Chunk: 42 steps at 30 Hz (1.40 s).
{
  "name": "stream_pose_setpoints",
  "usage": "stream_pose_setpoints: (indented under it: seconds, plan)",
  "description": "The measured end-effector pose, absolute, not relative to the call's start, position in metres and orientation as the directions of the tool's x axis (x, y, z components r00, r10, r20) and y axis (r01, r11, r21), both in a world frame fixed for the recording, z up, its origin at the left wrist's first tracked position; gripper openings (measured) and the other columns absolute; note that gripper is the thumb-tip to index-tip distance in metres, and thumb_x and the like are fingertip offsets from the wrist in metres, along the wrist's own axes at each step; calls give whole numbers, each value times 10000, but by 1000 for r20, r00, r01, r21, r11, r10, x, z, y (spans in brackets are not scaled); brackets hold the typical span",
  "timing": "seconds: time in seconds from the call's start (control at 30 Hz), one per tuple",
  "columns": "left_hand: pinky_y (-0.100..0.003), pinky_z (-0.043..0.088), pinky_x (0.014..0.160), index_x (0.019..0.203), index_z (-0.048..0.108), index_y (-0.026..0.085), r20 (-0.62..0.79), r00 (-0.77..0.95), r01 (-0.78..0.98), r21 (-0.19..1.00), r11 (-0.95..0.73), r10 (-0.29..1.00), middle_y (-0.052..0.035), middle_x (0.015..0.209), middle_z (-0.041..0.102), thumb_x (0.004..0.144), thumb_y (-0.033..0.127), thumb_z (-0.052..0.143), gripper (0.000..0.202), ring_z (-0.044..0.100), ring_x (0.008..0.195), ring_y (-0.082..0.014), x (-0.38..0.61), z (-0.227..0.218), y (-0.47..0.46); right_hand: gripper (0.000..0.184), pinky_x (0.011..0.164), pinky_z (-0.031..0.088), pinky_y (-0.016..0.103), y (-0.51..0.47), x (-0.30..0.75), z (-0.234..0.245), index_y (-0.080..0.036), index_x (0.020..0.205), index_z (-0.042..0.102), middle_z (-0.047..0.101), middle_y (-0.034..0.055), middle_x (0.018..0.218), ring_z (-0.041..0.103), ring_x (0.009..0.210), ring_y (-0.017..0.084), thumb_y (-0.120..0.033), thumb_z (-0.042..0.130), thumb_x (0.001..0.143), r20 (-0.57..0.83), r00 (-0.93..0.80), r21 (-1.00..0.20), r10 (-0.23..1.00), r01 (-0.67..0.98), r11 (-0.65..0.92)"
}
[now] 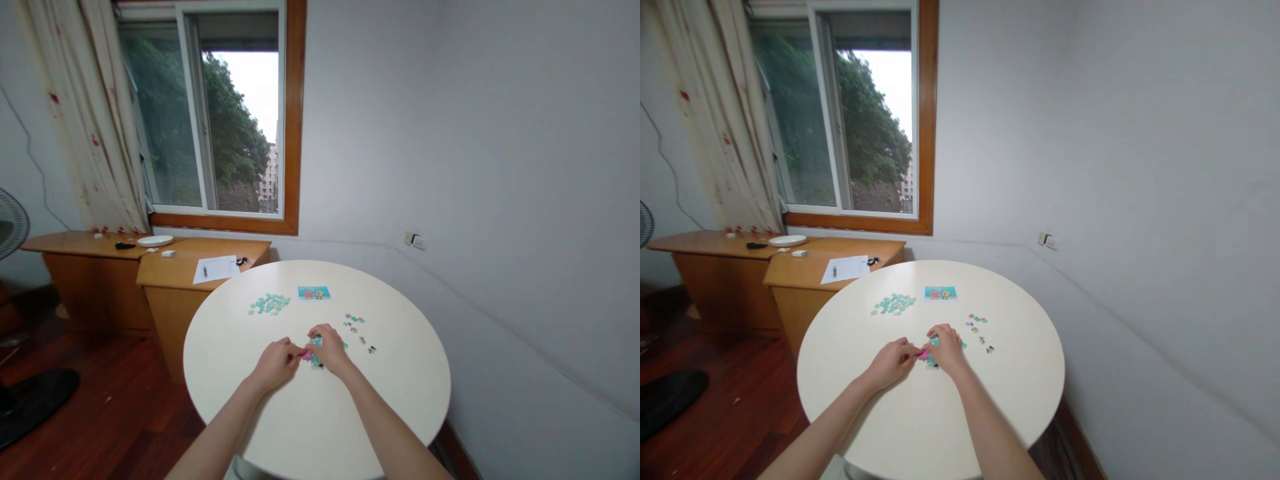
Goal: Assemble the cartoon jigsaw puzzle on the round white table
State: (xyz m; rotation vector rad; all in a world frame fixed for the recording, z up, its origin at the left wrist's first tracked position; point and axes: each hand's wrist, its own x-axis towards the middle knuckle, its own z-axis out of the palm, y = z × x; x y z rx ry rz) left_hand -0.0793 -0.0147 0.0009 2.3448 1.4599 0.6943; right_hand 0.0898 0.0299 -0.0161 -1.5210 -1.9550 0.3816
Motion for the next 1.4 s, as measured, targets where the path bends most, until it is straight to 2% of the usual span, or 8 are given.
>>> stream_pose_setpoints:
  seconds: [0.2, 0.43, 0.7, 0.9, 1.1, 1.27, 1.4]
  plan:
    - [-229, 366, 650, 984, 709, 272, 237, 384, 759, 470, -451, 893, -33, 751, 568, 791, 166, 449, 341, 527, 648, -126, -79, 4, -16, 303, 905, 369, 364, 36, 87, -15, -267, 911, 646, 586, 31, 1058, 545, 996, 221, -225, 718, 620, 231, -69, -610, 970, 766, 200]
    - [-234, 349, 650, 919, 717, 266, 249, 367, 779, 445, -442, 896, -33, 733, 561, 773, 149, 464, 315, 529, 678, -141, -78, 2, -16, 342, 917, 361, 369, 33, 83, -18, -297, 950, 642, 567, 37, 1105, 536, 1027, 235, -295, 727, 619, 272, -33, -589, 962, 785, 193]
    - [-232, 348, 659, 903, 718, 265, 253, 370, 773, 450, -447, 894, -28, 744, 566, 765, 149, 451, 322, 535, 698, -138, -79, -1, -15, 320, 921, 361, 327, 29, 81, -16, -296, 994, 629, 570, 15, 1106, 530, 1052, 209, -281, 659, 676, 286, -32, -581, 958, 789, 200]
    - [-230, 365, 662, 970, 708, 282, 234, 369, 765, 472, -437, 899, -26, 750, 570, 773, 162, 444, 350, 539, 674, -129, -80, -1, -13, 307, 923, 368, 333, 25, 80, -14, -281, 1007, 621, 568, 21, 1107, 534, 1036, 205, -247, 618, 702, 301, -17, -589, 953, 783, 200]
    - [-229, 376, 655, 950, 719, 233, 250, 371, 759, 474, -447, 894, -44, 770, 604, 760, 149, 435, 352, 563, 693, -137, -79, 1, -14, 264, 941, 354, 345, 25, 80, -16, -278, 968, 631, 556, 17, 1118, 521, 1046, 202, -202, 570, 723, 318, -34, -567, 947, 794, 219]
    - [-232, 386, 650, 911, 726, 197, 261, 346, 733, 524, -433, 901, -53, 773, 618, 734, 158, 438, 340, 566, 693, -141, -79, -1, -13, 243, 925, 364, 342, 22, 79, -16, -265, 983, 628, 574, 36, 1108, 526, 1046, 207, -209, 516, 774, 336, -39, -528, 941, 819, 223]
    - [-266, 410, 675, 868, 717, 158, 331, 189, 661, 654, -369, 924, -72, 761, 639, 734, 190, 410, 337, 566, 710, -170, -80, -10, -5, 297, 934, 356, 378, 14, 74, -7, -265, 1056, 613, 555, 57, 1209, 496, 1125, 211, -244, 391, 859, 361, -79, -436, 929, 867, 243]
